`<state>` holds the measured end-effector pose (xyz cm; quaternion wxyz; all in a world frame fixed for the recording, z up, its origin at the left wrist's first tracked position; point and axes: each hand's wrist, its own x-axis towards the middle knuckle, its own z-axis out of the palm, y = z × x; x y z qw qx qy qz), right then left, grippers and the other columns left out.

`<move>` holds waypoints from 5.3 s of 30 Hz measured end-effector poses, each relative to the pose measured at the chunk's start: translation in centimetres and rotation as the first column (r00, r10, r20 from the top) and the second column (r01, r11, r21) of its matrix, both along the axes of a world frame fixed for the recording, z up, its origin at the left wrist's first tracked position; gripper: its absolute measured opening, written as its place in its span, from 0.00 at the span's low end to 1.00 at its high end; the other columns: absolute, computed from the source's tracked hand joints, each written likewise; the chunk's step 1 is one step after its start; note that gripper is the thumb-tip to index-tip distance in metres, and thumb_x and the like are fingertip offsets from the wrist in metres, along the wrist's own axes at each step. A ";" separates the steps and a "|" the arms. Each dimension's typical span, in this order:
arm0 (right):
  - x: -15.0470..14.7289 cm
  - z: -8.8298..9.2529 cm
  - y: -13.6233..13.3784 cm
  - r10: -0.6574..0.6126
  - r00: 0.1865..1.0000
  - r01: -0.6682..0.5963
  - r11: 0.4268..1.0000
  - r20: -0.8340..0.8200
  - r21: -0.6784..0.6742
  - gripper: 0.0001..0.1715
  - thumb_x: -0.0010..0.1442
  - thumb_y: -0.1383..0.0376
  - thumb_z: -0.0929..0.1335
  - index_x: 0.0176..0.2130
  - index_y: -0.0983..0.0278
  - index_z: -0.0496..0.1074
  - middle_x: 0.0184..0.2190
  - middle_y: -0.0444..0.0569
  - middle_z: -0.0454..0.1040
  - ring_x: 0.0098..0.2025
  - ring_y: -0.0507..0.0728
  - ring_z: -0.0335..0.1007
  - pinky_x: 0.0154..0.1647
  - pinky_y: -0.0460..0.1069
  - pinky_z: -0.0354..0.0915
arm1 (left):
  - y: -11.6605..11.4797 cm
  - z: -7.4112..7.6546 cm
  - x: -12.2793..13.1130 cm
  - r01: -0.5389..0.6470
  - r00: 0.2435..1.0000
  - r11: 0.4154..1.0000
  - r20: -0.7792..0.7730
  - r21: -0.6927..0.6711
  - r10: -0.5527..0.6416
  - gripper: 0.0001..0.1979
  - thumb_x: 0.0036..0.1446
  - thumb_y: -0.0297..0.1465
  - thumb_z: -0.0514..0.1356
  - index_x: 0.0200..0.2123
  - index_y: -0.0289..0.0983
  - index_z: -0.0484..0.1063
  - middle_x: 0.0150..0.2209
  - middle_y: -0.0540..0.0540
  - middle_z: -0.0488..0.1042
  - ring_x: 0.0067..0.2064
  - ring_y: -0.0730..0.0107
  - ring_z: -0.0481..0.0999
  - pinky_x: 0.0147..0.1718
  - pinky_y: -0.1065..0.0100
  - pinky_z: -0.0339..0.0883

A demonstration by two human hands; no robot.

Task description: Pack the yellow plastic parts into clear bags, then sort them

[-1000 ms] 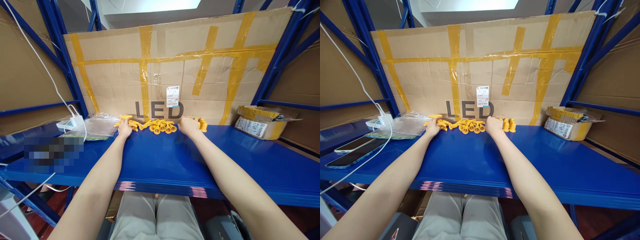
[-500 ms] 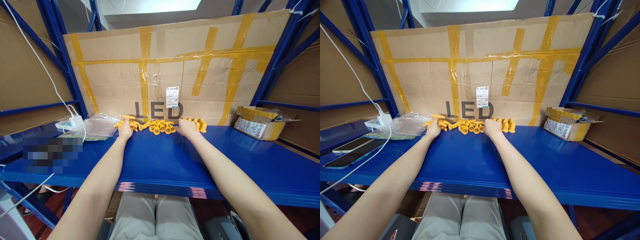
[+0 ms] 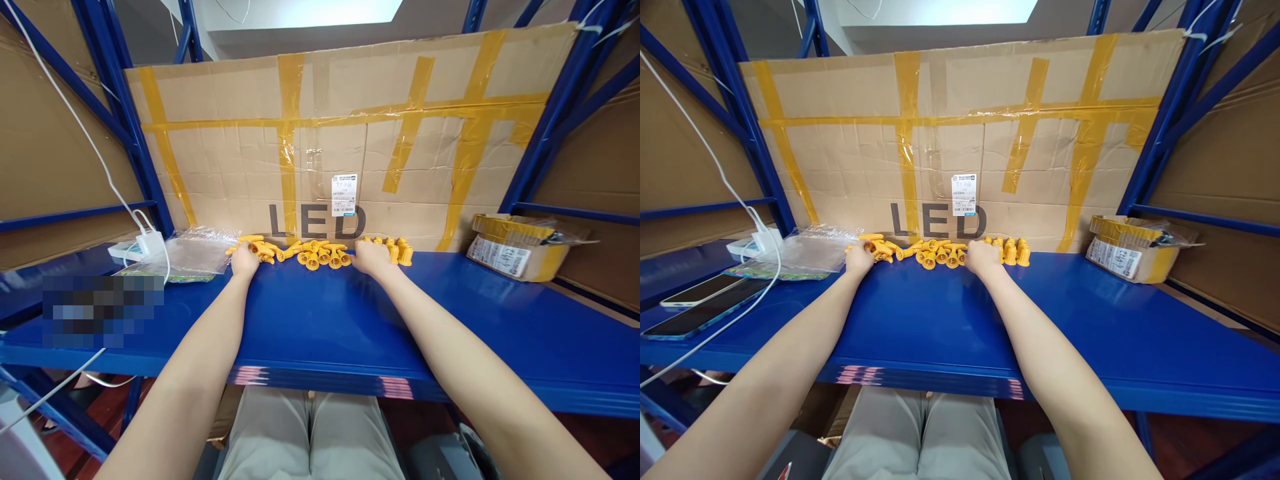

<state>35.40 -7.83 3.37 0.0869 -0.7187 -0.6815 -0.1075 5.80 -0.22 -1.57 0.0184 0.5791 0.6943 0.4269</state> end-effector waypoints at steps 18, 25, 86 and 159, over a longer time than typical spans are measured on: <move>-0.1 0.1 -0.2 0.003 1.000 -0.003 1.000 -0.007 -0.028 0.21 0.64 0.62 0.61 0.51 0.70 0.72 0.52 0.62 0.73 0.54 0.64 0.69 0.52 0.56 0.62 | -0.1 0.0 0.8 0.007 0.993 0.999 -0.116 0.039 -0.002 0.22 0.56 0.24 0.51 0.54 0.39 0.68 0.60 0.40 0.67 0.61 0.53 0.66 0.57 0.49 0.61; -0.2 0.2 -0.4 0.004 1.000 -0.004 0.999 -0.005 -0.032 0.21 0.64 0.62 0.61 0.51 0.70 0.72 0.52 0.62 0.73 0.54 0.64 0.69 0.51 0.56 0.62 | -0.9 0.5 1.7 0.046 0.966 0.999 -0.257 0.028 -0.037 0.23 0.59 0.31 0.51 0.58 0.38 0.66 0.63 0.39 0.63 0.65 0.51 0.58 0.61 0.47 0.54; -3.4 -0.1 -0.2 0.215 -0.044 -0.308 0.926 -0.976 0.218 0.09 0.62 0.62 0.64 0.34 0.65 0.69 0.28 0.47 0.75 0.25 0.50 0.70 0.29 0.45 0.67 | -5.8 2.9 9.9 0.805 0.560 0.537 -0.622 0.253 -0.547 0.23 0.63 0.35 0.55 0.61 0.39 0.58 0.59 0.36 0.66 0.61 0.58 0.66 0.59 0.54 0.61; 6.4 0.0 1.6 -0.308 0.924 0.301 0.951 -0.228 -0.065 0.22 0.58 0.66 0.66 0.52 0.68 0.72 0.48 0.61 0.75 0.50 0.61 0.72 0.45 0.52 0.65 | -1.1 2.0 0.9 -0.064 0.991 0.984 0.128 0.167 0.042 0.22 0.61 0.31 0.50 0.58 0.39 0.65 0.58 0.39 0.69 0.61 0.52 0.65 0.59 0.49 0.58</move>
